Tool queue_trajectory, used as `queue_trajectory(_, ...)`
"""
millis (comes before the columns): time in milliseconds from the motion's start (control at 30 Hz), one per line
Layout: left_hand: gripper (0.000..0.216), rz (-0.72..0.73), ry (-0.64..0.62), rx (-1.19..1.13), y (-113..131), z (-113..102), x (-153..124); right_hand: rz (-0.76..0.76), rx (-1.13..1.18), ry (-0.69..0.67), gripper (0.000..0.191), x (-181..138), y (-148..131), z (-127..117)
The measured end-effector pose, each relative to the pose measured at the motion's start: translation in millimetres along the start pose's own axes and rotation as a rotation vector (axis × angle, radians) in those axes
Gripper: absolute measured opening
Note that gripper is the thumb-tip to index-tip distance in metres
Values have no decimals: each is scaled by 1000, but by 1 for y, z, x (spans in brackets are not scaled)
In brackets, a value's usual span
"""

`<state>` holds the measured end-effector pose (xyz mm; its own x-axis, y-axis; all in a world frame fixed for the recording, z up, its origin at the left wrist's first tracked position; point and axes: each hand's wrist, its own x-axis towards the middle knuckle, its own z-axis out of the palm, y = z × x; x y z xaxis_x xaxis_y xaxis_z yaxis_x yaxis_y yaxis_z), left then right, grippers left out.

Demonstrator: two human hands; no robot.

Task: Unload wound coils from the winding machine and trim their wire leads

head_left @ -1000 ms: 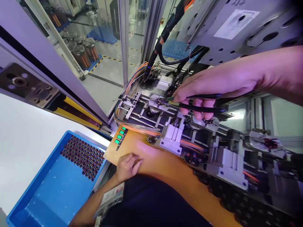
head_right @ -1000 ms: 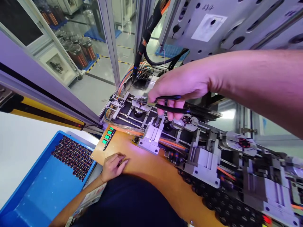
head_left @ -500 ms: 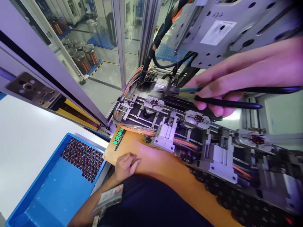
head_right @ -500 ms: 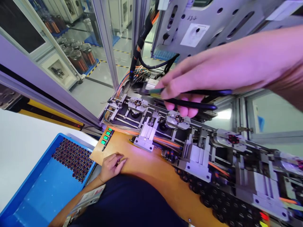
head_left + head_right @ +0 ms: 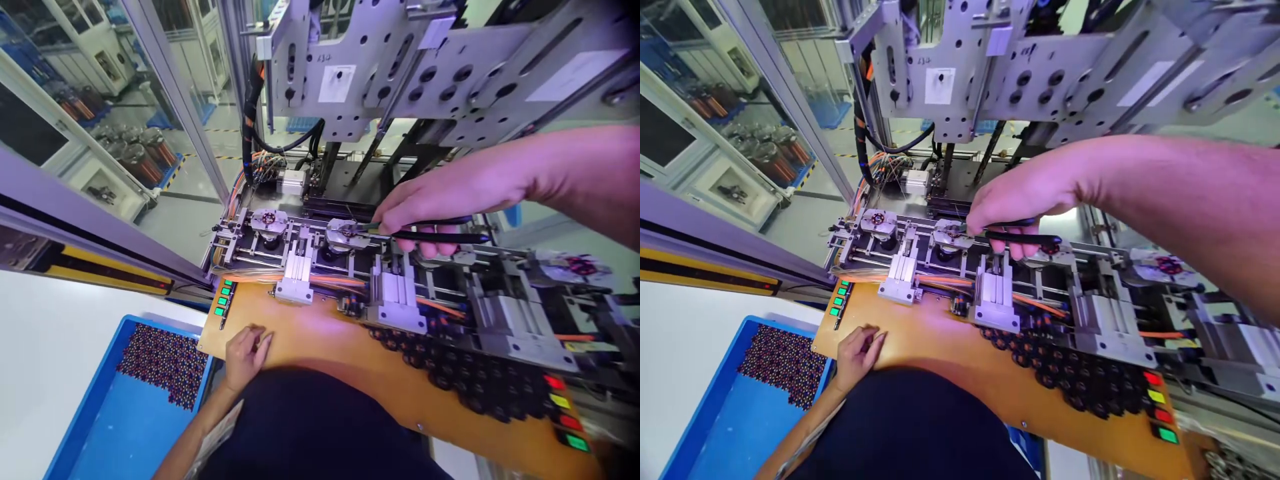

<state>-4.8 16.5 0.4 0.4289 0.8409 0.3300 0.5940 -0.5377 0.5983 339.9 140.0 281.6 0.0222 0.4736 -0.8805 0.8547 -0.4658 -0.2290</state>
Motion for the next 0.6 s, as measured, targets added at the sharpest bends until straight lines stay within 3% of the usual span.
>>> queue_trajectory(333,11,-2,-15,15,0,-2,3,-46,12,-9,36,5,6,0)
queue_trajectory(467,11,-7,-13,13,-1,-1,2,-145,52,-7,36,1,8,2)
queue_trajectory(533,11,-8,-11,13,-1,-1,1,-245,102,20,33,-7,10,0)
queue_trajectory(600,11,-6,-7,16,0,-2,1,-288,150,135,27,-19,15,-4)
